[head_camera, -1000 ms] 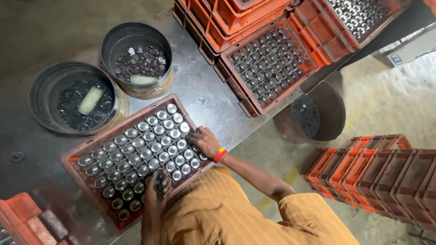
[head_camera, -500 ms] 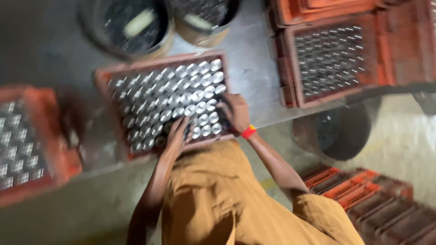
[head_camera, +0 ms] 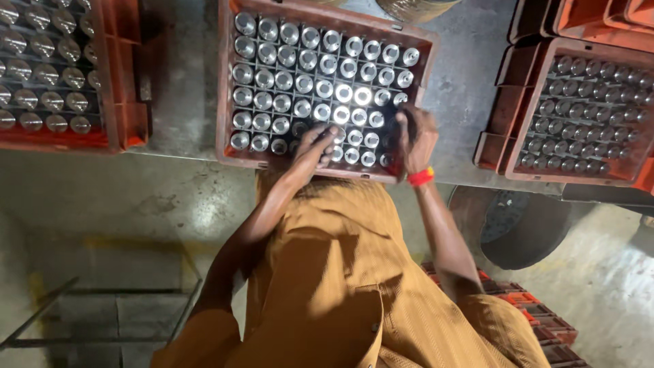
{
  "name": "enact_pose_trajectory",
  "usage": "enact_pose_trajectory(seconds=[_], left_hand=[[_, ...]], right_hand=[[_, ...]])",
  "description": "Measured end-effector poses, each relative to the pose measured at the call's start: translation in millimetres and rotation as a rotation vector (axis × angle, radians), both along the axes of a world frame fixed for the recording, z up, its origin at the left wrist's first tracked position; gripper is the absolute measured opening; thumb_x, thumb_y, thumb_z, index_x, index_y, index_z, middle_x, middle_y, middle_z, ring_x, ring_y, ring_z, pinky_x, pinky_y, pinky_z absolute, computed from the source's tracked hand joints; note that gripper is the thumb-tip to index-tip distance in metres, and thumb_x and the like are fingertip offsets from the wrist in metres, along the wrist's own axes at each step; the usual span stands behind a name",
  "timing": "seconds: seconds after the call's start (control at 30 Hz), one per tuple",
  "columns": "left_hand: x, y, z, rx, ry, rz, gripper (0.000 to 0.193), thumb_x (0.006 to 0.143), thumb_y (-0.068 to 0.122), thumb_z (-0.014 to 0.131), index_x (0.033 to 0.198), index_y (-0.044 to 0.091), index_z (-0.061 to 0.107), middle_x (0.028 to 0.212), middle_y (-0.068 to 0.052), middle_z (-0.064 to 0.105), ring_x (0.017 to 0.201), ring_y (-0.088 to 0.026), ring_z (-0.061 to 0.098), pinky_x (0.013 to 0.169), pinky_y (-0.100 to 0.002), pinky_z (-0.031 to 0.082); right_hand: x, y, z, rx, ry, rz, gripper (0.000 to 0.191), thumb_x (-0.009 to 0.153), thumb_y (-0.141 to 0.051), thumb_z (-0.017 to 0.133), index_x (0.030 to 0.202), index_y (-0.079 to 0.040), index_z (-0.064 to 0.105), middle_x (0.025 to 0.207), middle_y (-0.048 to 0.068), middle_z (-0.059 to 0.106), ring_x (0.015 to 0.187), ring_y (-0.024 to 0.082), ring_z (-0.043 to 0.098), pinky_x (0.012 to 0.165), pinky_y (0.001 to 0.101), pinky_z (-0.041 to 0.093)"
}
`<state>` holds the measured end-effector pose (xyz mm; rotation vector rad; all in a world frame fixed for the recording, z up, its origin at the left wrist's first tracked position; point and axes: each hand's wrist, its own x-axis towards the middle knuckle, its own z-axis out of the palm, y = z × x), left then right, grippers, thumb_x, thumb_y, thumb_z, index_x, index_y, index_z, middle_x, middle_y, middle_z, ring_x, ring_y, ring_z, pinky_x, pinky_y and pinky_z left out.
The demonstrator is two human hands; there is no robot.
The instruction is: The person repeatedly wipes the tops of small cylindrical metal parts arranged in a red crate using a white cylindrical tool. They move the crate on the table, retrieve it from a stack, and continue wiping the parts.
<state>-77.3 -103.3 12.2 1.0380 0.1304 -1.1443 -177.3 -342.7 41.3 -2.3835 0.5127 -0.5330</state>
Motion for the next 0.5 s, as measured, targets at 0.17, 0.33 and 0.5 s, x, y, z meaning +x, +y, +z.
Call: enact_pose_trajectory(seconds=[0.17, 0.33, 0.5], left_hand=[[1, 10, -13, 0.028, -0.016, 0.006, 0.029, 0.105, 0.036, 0.064, 0.118, 0.010, 0.065, 0.081, 0.009, 0.049, 0.067, -0.001, 0.045, 0.052, -0.018, 0.034], [-1, 23, -25, -0.039, 0.094, 0.031, 0.031, 0.111, 0.033, 0.071, 0.119, 0.004, 0.066, 0.086, 0.004, 0.049, 0.069, -0.005, 0.042, 0.053, -0.019, 0.033], [10, 24, -43, -0.033, 0.103, -0.039, 0.028, 0.106, 0.036, 0.062, 0.103, 0.008, 0.060, 0.067, 0.002, 0.046, 0.052, -0.009, 0.043, 0.042, -0.023, 0.027]], right_hand=[[14, -31, -22, -0.518, 0.244, 0.150, 0.032, 0.091, -0.015, 0.060, 0.119, -0.010, 0.075, 0.117, 0.014, 0.072, 0.111, 0.041, 0.058, 0.097, 0.0535, 0.042], [29, -27, -36, -0.589, 0.502, 0.056, 0.015, 0.078, -0.009, 0.061, 0.090, -0.006, 0.069, 0.096, 0.021, 0.066, 0.105, 0.039, 0.060, 0.096, 0.0515, 0.044], [32, -13, -21, -0.419, 0.266, 0.027, 0.015, 0.078, -0.015, 0.061, 0.090, -0.009, 0.067, 0.094, 0.009, 0.065, 0.104, 0.029, 0.057, 0.086, 0.0443, 0.045]])
